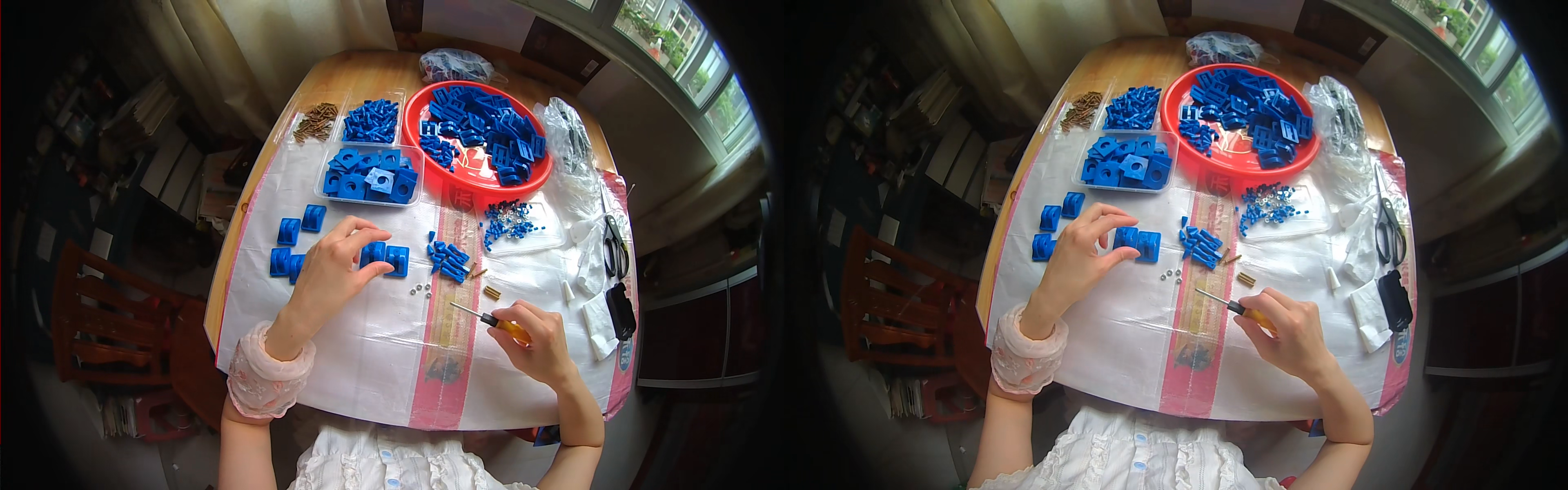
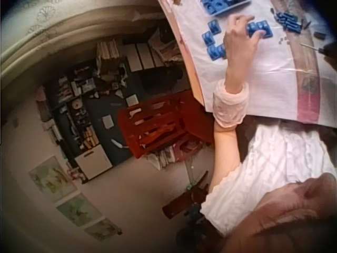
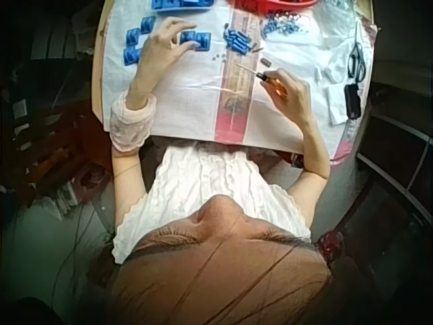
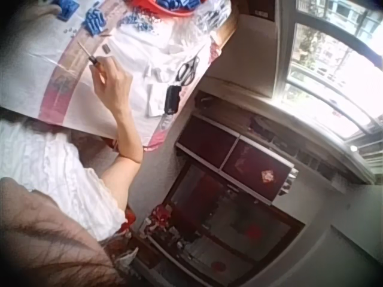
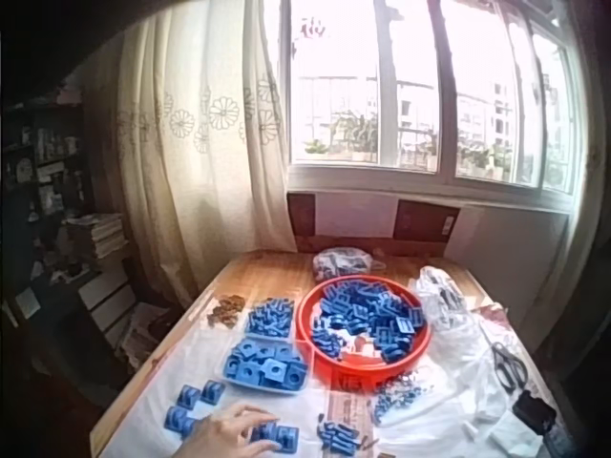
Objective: Assembling blue plastic connector housings by inserting small metal pins and using a screwdriver.
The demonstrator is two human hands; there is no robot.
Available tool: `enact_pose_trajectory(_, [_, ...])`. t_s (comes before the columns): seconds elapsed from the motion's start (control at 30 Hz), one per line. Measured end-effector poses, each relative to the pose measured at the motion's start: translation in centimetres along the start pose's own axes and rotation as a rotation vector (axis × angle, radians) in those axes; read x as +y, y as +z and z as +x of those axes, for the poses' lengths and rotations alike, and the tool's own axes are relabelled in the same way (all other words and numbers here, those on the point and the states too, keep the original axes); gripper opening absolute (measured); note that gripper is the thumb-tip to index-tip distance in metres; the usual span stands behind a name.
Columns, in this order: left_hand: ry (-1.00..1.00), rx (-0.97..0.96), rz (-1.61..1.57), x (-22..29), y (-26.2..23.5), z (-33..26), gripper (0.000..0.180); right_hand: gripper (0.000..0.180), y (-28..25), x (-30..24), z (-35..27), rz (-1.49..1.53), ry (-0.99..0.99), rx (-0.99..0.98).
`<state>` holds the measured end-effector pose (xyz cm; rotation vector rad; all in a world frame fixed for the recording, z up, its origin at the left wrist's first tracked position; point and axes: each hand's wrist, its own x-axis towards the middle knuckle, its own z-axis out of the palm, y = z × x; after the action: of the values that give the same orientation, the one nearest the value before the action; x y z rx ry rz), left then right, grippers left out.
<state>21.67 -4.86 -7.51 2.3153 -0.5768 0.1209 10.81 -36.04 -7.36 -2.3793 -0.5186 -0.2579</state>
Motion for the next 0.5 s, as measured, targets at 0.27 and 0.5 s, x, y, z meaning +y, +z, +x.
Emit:
enact_pose_trajectory(0.27, [0.092,-0.017,0.055,-0.2,1.8,0.4,0.026,0.02,0.1,-0.1,-0.2,0.007,-0.017,-0.01])
enact_pose_trajectory(0.5, [0.085,-0.057,-0.005,-1.2,1.9,1.1,0.015,0.022,-0.2,-0.4,-0.2,-0.003,-0.016,-0.059])
